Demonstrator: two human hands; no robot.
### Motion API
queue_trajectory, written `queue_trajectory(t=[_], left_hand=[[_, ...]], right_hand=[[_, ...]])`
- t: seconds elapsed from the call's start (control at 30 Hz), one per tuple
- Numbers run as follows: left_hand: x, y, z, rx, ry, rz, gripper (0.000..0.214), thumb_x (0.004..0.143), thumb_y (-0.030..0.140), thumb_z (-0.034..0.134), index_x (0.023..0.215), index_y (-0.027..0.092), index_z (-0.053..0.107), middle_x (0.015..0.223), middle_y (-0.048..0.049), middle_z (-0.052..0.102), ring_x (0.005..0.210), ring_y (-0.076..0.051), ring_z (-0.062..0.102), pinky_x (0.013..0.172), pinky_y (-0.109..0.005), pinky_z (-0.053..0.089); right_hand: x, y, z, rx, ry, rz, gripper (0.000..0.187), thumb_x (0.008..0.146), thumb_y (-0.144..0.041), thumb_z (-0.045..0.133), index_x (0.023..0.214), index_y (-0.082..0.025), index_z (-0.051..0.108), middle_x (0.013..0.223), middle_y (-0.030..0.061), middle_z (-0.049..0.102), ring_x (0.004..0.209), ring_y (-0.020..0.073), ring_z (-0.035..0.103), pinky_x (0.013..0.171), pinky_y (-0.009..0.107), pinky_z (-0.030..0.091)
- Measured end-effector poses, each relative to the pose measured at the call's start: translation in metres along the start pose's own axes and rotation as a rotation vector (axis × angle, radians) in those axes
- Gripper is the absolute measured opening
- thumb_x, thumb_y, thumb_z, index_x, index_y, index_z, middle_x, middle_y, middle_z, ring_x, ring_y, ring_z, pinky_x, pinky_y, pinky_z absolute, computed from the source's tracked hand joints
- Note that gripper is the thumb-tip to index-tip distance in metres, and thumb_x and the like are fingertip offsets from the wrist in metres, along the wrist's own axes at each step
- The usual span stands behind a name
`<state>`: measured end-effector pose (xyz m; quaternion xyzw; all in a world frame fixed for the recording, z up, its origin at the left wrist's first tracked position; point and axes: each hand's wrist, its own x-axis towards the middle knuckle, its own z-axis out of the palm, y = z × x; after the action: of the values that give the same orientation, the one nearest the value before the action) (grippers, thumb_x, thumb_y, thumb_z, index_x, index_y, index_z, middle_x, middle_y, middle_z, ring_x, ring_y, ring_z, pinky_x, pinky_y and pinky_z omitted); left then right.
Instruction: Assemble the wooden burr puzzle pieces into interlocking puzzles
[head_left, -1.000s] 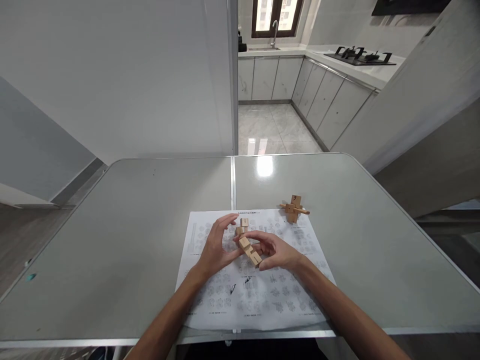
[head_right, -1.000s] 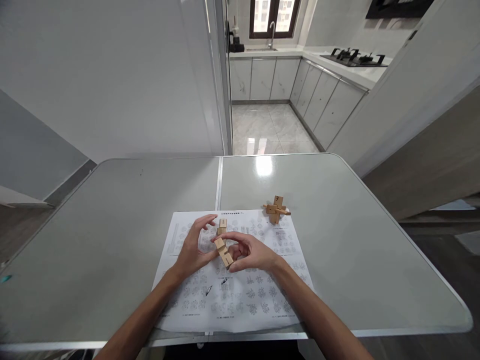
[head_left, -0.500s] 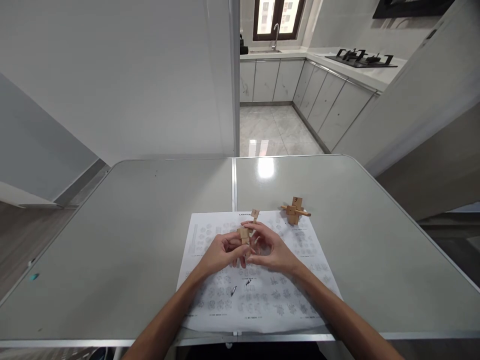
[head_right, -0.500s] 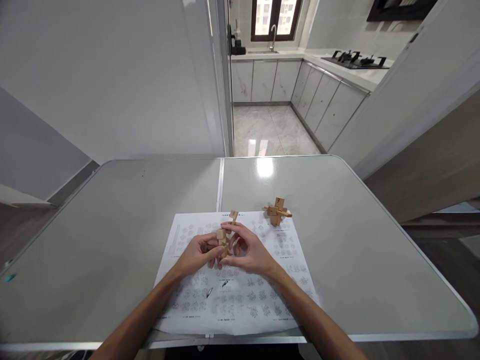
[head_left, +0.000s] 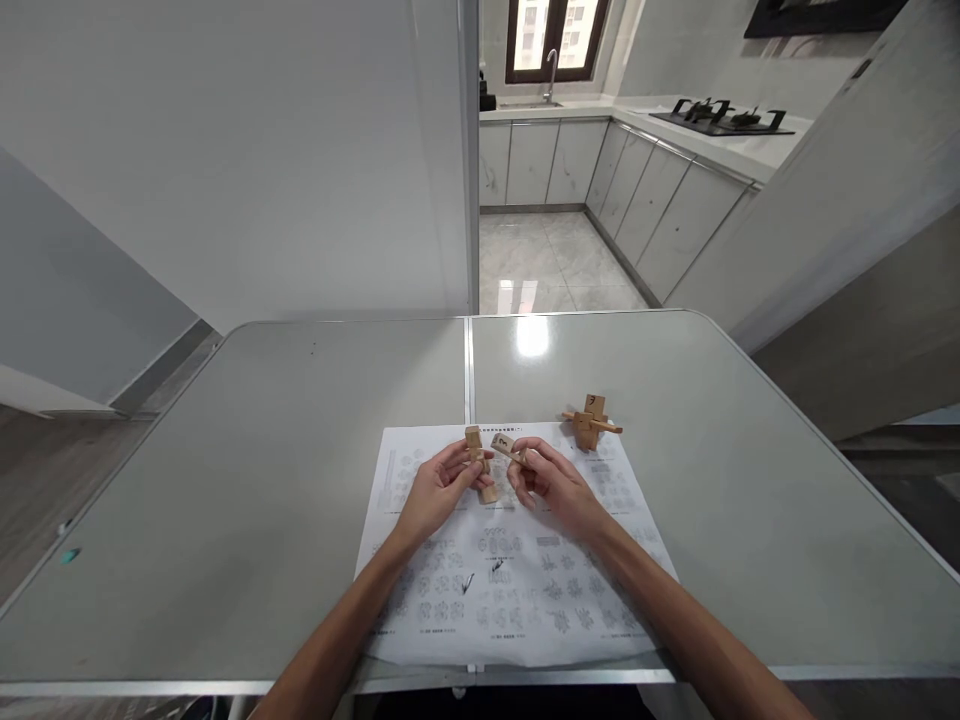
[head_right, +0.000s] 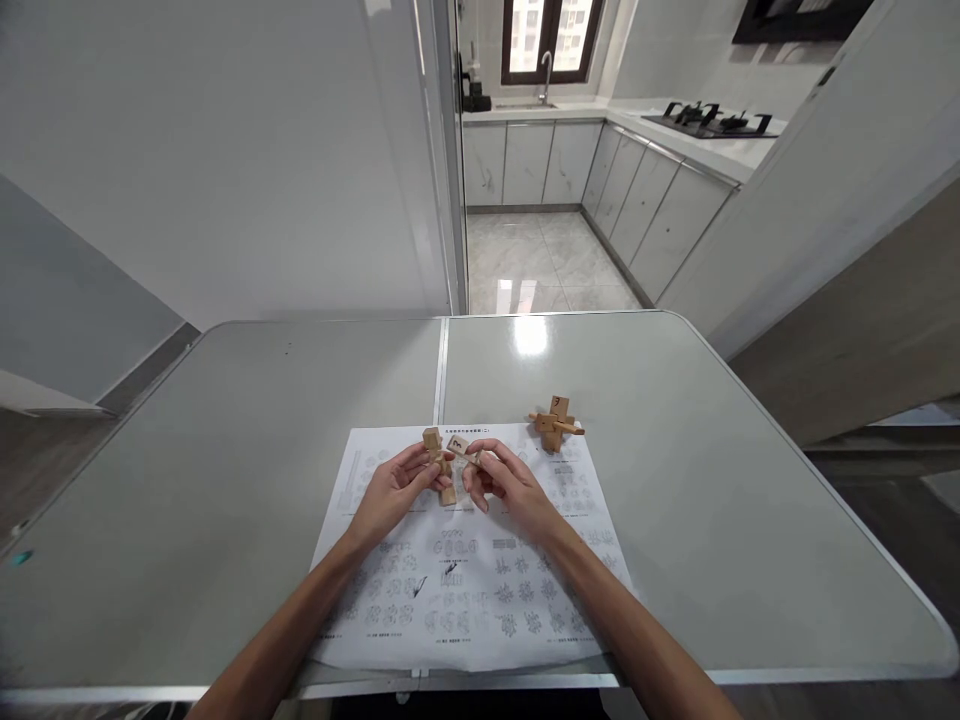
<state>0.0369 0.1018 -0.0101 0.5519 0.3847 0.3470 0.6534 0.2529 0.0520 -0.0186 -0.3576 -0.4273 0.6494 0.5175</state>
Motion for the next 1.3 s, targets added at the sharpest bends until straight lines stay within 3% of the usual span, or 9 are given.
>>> queue_trajectory(t=[0.2,0.47,0.7,0.9,1.3], left_hand=[[-0.003,-0.003,-0.004,0.036,-0.039,-0.064,0.069,0.093,0.046,0.078,0.152,0.017,0.055,0.111,-0.0112,0.082,0.082,-0.022,0.078,0.084,-0.038,0.063],[-0.009,0.003,0.002,0.02,-0.12,-0.059,0.092,0.091,0.041,0.082,0.167,0.022,0.034,0.099,-0.008,0.083,0.082,-0.023,0.078,0.082,-0.04,0.064],[-0.011,0.008,0.002,0.08,-0.147,-0.051,0.076,0.087,0.037,0.084,0.155,0.024,0.053,0.098,-0.0063,0.082,0.086,-0.024,0.079,0.089,-0.047,0.066],[-0.011,0.01,0.002,0.189,-0.154,0.016,0.069,0.082,0.034,0.089,0.145,0.024,0.062,0.089,-0.0036,0.081,0.078,-0.022,0.077,0.084,-0.041,0.064],[-0.013,0.012,0.002,0.278,-0.157,0.07,0.061,0.082,0.037,0.088,0.137,0.024,0.065,0.093,-0.0038,0.077,0.084,-0.022,0.073,0.082,-0.038,0.062]], right_hand=[[-0.001,0.007,0.005,-0.081,-0.122,-0.016,0.034,0.108,-0.056,0.052,0.121,-0.025,0.054,0.084,0.0022,0.072,0.057,0.0143,0.055,0.062,0.032,0.045],[-0.001,0.008,0.004,-0.232,0.008,-0.068,0.037,0.105,-0.057,0.059,0.113,-0.022,0.063,0.077,-0.0002,0.064,0.059,0.0134,0.045,0.057,0.028,0.04],[-0.003,0.007,0.008,-0.181,0.01,-0.057,0.036,0.101,-0.059,0.063,0.106,-0.024,0.054,0.073,-0.0029,0.064,0.052,0.0107,0.04,0.051,0.025,0.033],[-0.002,0.01,0.008,-0.255,0.12,-0.089,0.036,0.102,-0.059,0.061,0.093,-0.025,0.053,0.069,-0.0031,0.065,0.05,0.0119,0.044,0.051,0.027,0.035],[-0.005,0.008,0.012,-0.361,0.211,-0.06,0.044,0.1,-0.063,0.062,0.08,-0.025,0.051,0.052,-0.0055,0.059,0.044,0.0126,0.044,0.048,0.027,0.035]])
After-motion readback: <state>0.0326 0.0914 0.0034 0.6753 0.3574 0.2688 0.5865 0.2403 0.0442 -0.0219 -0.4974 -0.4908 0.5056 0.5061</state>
